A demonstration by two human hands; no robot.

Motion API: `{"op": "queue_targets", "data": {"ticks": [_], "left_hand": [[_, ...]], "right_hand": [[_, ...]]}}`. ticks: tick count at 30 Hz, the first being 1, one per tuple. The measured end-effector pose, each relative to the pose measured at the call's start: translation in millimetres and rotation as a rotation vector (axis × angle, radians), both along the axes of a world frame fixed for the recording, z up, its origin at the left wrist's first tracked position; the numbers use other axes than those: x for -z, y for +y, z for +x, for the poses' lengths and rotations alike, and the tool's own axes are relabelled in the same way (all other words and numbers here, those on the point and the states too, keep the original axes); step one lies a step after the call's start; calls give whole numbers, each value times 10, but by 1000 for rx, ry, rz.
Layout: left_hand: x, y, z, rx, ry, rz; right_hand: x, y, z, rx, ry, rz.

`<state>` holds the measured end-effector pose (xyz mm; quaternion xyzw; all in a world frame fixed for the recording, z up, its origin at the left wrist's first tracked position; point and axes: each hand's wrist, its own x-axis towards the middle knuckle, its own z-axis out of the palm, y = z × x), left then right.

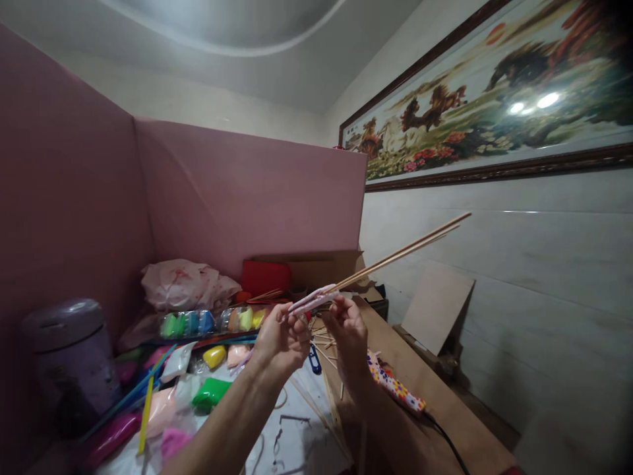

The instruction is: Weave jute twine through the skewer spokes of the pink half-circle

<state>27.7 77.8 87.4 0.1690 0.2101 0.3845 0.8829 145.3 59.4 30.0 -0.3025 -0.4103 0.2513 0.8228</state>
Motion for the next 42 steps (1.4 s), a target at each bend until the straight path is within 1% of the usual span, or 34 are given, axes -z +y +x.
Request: {"op": "queue_targets", "data": {"ticks": [2,5,8,12,14,16,20,23,25,28,30,31,32,33,34,36,37,38,40,41,42], "left_hand": [[4,-5,6,-4,6,5],[10,-11,17,10,19,28],[17,-14,29,26,39,33],[15,-23,26,-26,27,18],[15,-19,18,-16,14,27],[20,-9,14,13,1,41],[28,8,20,30,1,41],[37,23,17,83,46,57],[48,36,10,109,74,86],[65,47,19,95,161,138],[74,38,44,45,295,204],[77,27,57,-18,372,260],[79,10,67,-115,446,336],[79,-13,71,-241,511,437],[78,-42,69,-389,565,562],[66,-122,44,-696,626,867],[57,-170,26,-827,639,1033],[46,-219,7,-926,631,1194],[19,-309,-20,-986,602,1518],[7,-343,-26,-1000,600,1633],[-4,-365,-27,-994,605,1711]], "right_hand": [[-30,-24,-10,23,6,17],[-50,-43,-5,96,-30,68],[-52,-60,8,165,-69,73],[-77,-142,1,376,-125,107],[-111,-214,-19,447,-166,152],[-159,-293,-48,432,-210,161],[-268,-414,-93,297,-253,92],[-315,-447,-75,291,-335,31],[-317,-443,-36,245,-412,13],[-294,-422,41,146,-458,12],[-281,-412,87,139,-470,23],[-278,-410,105,146,-471,35],[-277,-410,119,154,-465,46],[-277,-411,130,169,-448,54],[-278,-411,137,191,-424,62],[-273,-406,144,222,-399,81],[-266,-400,144,230,-397,92],[-257,-392,142,233,-400,109],[-233,-375,130,206,-400,141],[-220,-368,121,191,-389,152],[-208,-363,111,179,-377,162]]}}
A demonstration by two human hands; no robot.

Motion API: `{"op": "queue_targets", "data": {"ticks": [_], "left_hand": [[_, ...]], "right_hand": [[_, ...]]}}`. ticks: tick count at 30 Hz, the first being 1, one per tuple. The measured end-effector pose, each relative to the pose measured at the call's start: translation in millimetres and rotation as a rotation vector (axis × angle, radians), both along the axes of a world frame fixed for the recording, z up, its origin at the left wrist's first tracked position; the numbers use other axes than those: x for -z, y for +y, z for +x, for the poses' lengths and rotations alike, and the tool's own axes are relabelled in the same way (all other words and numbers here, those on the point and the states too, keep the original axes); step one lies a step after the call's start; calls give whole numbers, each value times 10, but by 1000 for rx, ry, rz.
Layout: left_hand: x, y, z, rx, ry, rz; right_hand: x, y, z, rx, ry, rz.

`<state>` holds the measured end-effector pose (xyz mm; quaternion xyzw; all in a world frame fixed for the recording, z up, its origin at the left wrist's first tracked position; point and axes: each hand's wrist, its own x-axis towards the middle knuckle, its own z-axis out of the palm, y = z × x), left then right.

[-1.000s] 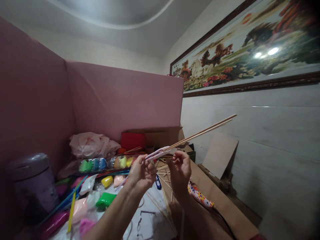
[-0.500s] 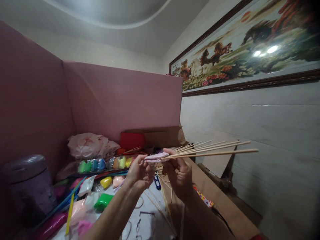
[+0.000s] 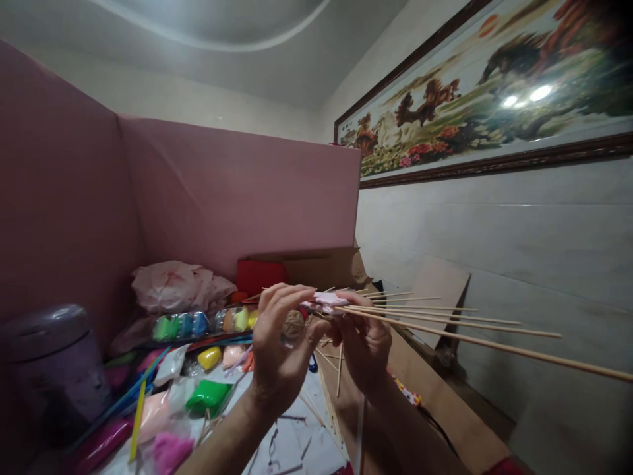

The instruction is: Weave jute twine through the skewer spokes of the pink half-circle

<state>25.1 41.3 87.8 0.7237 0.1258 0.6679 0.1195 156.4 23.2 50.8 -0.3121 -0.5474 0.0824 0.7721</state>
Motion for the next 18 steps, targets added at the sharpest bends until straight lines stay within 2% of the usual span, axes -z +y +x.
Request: {"op": "queue_targets", "data": {"ticks": [4,10,14,18], "left_hand": [[-25,2,26,41,68,33],[-42,26,30,130,46,51],[-35,27,20,127,44,37],[-26,33,23,107,44,6]], "right_hand": [[32,-3,-47,-51,2,32],[58,-22,-85,-173,17,19],[71,-18,-95,-206,30,1],[74,-6,-104,-180,37,-10]]}}
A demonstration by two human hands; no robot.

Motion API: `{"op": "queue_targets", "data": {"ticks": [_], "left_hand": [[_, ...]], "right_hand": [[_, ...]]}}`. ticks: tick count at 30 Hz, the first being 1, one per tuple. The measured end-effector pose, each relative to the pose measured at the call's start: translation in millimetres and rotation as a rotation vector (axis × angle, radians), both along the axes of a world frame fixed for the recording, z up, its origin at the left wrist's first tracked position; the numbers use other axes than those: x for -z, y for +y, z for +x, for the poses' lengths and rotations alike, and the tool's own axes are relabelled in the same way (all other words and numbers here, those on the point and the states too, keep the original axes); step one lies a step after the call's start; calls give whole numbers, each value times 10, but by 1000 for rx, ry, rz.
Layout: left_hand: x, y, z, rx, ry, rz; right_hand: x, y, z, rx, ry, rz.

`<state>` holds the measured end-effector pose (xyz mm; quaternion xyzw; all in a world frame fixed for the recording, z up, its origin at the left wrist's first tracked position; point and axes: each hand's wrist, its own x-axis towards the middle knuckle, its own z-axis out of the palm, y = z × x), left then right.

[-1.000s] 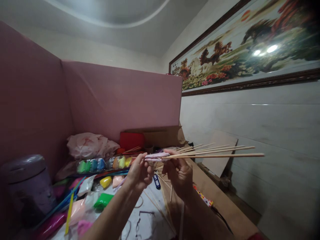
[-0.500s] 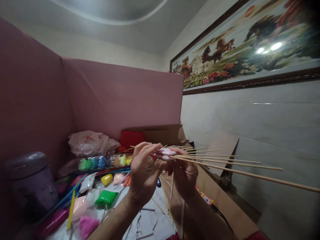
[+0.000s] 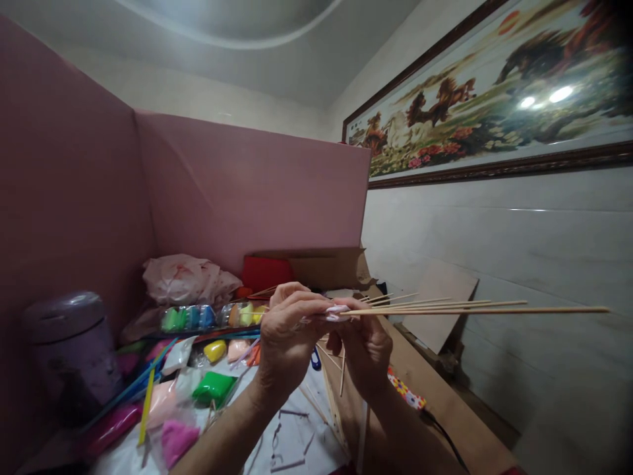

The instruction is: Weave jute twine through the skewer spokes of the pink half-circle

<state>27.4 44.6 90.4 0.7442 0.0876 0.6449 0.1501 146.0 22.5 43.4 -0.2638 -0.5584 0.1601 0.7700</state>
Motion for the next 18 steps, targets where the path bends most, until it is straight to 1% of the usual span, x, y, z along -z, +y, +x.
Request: {"op": "queue_targets", "data": {"ticks": [7,12,15,18], "left_hand": [[4,-1,-4,-22,-16,-25],[2,6,0,3,-24,-70],[-11,11,-4,27,8,-74],[-30,23,-25,25,22,-23]], "right_hand": [[18,5,3,19,-31,-23],[-20,-8,21,64,-55,-34],[-62,-26,45,118,-115,-23],[-79,-41,56,173,-154,-29]]}}
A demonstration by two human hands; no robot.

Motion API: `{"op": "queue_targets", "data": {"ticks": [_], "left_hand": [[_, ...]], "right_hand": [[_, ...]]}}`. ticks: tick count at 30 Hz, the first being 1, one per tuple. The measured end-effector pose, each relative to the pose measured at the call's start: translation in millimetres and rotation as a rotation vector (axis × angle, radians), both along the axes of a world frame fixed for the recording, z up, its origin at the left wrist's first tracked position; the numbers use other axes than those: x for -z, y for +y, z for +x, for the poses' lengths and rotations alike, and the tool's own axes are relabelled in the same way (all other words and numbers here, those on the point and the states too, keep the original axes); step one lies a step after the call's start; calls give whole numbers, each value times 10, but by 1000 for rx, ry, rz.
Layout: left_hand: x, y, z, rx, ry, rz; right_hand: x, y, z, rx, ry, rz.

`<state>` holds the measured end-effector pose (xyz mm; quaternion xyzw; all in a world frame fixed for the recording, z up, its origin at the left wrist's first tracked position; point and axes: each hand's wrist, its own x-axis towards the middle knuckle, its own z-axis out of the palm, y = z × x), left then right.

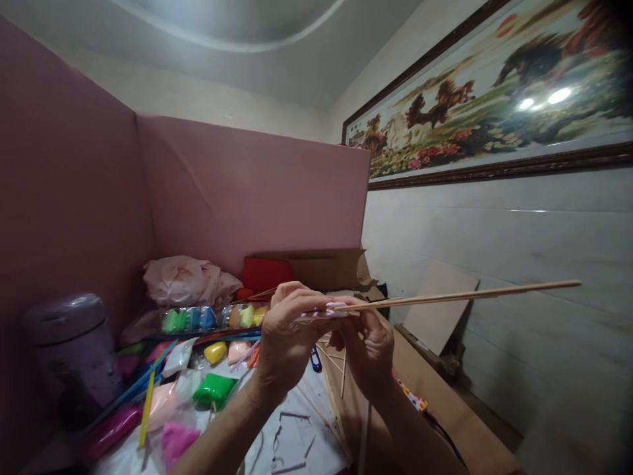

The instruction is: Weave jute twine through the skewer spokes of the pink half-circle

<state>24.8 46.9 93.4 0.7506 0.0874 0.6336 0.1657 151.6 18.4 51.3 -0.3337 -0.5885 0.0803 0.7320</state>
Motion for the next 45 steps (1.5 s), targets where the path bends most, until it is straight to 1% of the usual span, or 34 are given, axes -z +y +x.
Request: {"op": "queue_targets", "data": {"ticks": [2,5,8,11,12,14,15,17,18,20,21,22,23,24,25,27,29,32,34,36,38,40,42,45], "left_hand": [[-25,-1,-22,-34,13,59],[-84,-39,-57,-109,52,134],[-149,-112,-91,-106,89,181],[-197,-189,-127,-123,57,182],[-211,-209,-143,-152,20,165],[-241,-236,-185,-242,-95,106],[-260,-239,-212,-285,-183,60],[-308,-220,-276,-321,-420,-47],[-336,-197,-311,-295,-562,-114],[-392,-123,-381,-177,-796,-240],[-415,-74,-410,-95,-852,-319],[-429,-19,-432,25,-867,-413],[-434,39,-443,142,-873,-514],[-428,97,-441,222,-917,-605],[-409,154,-426,295,-925,-741],[-336,250,-355,371,-975,-1002],[-228,312,-247,446,-952,-1192],[-52,340,-76,492,-907,-1380],[40,329,13,513,-900,-1437],[97,310,75,528,-890,-1473],[123,294,115,548,-885,-1491],[129,283,140,565,-893,-1493],[131,274,159,571,-894,-1484],[132,246,184,582,-883,-1428]], "right_hand": [[5,-8,-9,-22,22,-20],[15,-27,-42,-109,84,-54],[14,-53,-87,-160,117,-81],[22,-82,-130,-162,135,-72],[33,-94,-139,-143,139,-43],[69,-125,-146,-79,125,78],[94,-145,-147,-43,92,151],[150,-191,-154,7,-67,260],[178,-214,-169,20,-183,281],[230,-246,-232,23,-443,239],[254,-251,-280,10,-549,191],[278,-244,-335,-15,-617,131],[300,-225,-391,-54,-642,57],[323,-193,-444,-104,-602,-16],[343,-151,-487,-138,-501,-77],[377,-48,-532,-149,-241,-164],[397,56,-522,-170,-17,-194],[412,165,-443,-155,158,-167],[422,200,-379,-93,219,-143],[433,218,-319,-8,241,-126],[441,225,-270,90,222,-122],[438,227,-241,151,205,-129],[422,222,-239,145,226,-132],[379,210,-267,43,354,-137]]}}
